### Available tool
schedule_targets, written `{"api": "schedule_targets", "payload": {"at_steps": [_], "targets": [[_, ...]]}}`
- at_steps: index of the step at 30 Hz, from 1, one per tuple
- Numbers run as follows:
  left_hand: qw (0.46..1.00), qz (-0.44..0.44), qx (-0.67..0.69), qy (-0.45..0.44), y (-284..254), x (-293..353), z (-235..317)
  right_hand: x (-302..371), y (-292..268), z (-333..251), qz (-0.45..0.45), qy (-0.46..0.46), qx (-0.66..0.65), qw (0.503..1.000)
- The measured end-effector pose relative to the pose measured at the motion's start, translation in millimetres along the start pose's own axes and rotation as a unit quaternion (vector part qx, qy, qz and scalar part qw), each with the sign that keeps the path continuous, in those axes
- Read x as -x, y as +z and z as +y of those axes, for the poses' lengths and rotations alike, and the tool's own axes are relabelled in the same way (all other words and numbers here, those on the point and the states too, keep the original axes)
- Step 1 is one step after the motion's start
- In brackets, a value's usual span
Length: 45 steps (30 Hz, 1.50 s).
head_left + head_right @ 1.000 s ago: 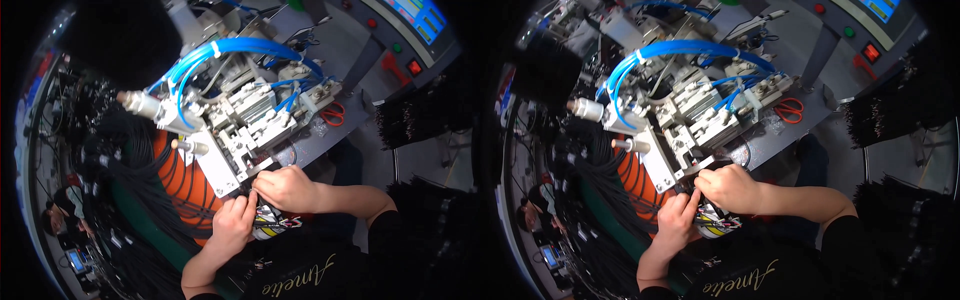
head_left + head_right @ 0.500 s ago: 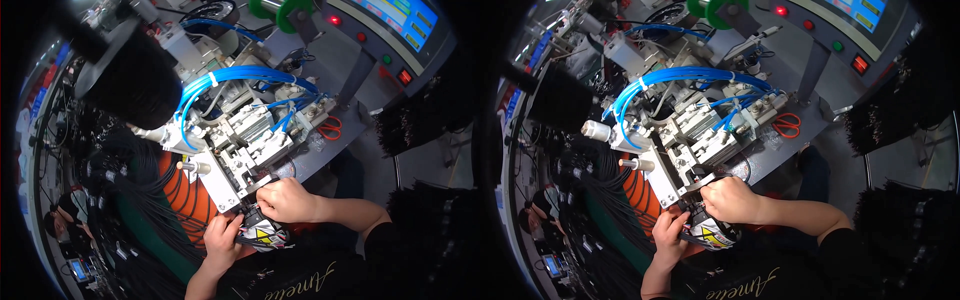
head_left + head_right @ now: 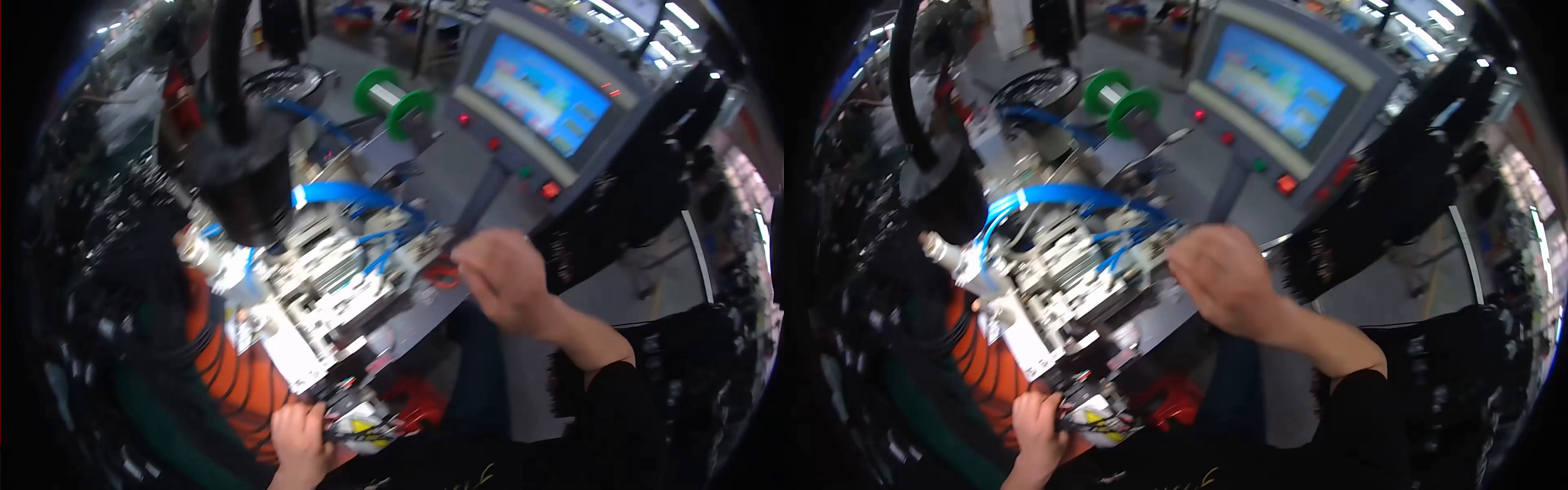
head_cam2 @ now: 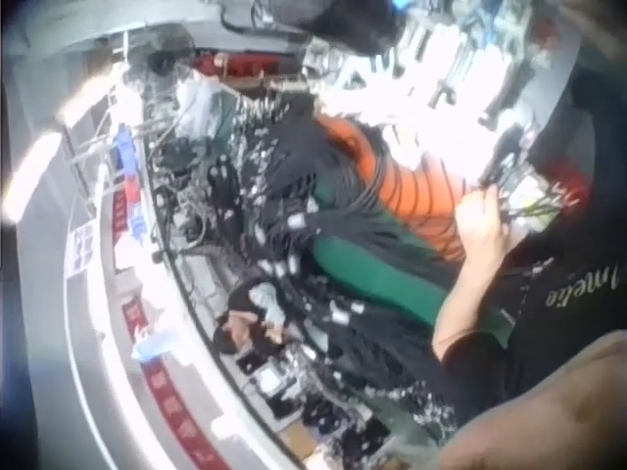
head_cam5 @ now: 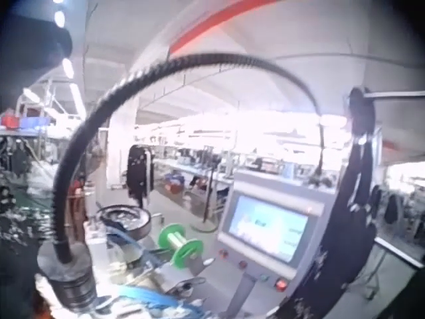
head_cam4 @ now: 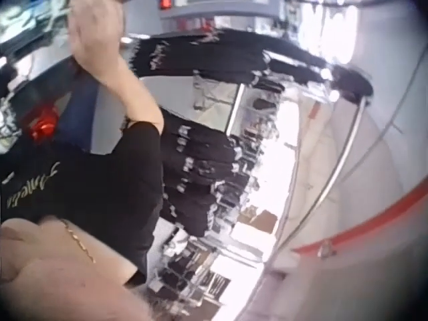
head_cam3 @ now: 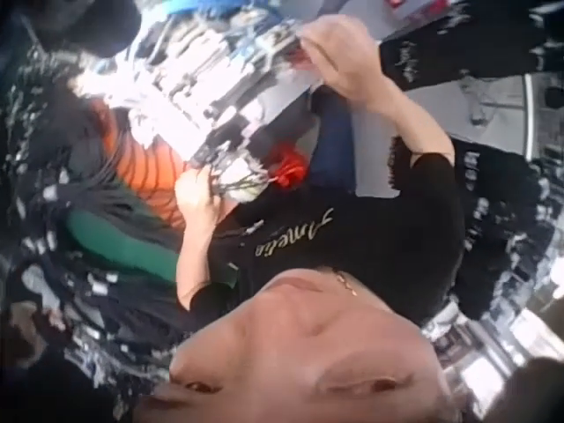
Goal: Processing and assembling electrical wire harnesses using specialized factory stripping and crimping machinery.
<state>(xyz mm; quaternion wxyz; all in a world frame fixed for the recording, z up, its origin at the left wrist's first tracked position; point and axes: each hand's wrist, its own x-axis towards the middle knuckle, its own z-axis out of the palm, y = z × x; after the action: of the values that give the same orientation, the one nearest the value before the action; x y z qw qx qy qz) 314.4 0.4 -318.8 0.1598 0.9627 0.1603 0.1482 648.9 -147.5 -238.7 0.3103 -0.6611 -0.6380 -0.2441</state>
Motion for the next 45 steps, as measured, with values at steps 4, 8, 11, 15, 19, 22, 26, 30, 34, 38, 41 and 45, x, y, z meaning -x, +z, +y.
{"api": "schedule_targets", "payload": {"at_steps": [4, 8, 11, 15, 19, 22, 26, 30, 34, 38, 41, 45], "targets": [[0.999, 0.041, -0.004, 0.027, -8.3, -0.8, 2.9, -38.8, -78.4, 34.3, -0.028, -0.056, 0.259, 0.964], [0.998, 0.059, 0.0, 0.028, 0.3, -1.5, 0.5, -58.4, -106.4, 50.8, -0.076, -0.066, 0.394, 0.913], [0.997, 0.063, 0.0, 0.035, 0.3, -6.6, 2.9, -62.9, -113.0, 57.3, -0.089, -0.063, 0.415, 0.903], [0.997, 0.065, 0.008, 0.035, -0.8, -7.6, 5.2, -65.6, -109.6, 68.6, -0.106, -0.059, 0.437, 0.891], [0.997, 0.068, 0.011, 0.036, -0.7, -7.7, 4.3, -69.6, -106.4, 74.0, -0.129, -0.063, 0.484, 0.863], [0.997, 0.07, 0.01, 0.037, -0.7, -6.1, 3.6, -69.9, -100.6, 75.1, -0.134, -0.061, 0.486, 0.861], [0.997, 0.067, 0.008, 0.032, -0.4, -5.2, 3.8, -65.2, -83.9, 75.2, -0.134, -0.061, 0.432, 0.89], [0.998, 0.053, 0.002, 0.018, 1.9, 1.0, 1.5, -58.4, -57.9, 75.9, -0.164, -0.092, 0.391, 0.901], [0.998, 0.05, 0.017, 0.013, 9.2, -1.8, -3.2, -55.8, -39.8, 86.8, -0.208, -0.117, 0.398, 0.886], [0.999, 0.032, 0.02, 0.003, 3.1, -2.2, -1.9, -49.4, -34.1, 94.4, -0.251, -0.115, 0.415, 0.867], [1.0, 0.014, 0.007, -0.001, 2.5, -3.2, -1.7, -44.4, -35.4, 97.6, -0.266, -0.113, 0.442, 0.849], [1.0, 0.012, 0.004, 0.0, 1.5, -5.3, 1.7, -40.0, -35.1, 101.4, -0.259, -0.12, 0.469, 0.836]]}}
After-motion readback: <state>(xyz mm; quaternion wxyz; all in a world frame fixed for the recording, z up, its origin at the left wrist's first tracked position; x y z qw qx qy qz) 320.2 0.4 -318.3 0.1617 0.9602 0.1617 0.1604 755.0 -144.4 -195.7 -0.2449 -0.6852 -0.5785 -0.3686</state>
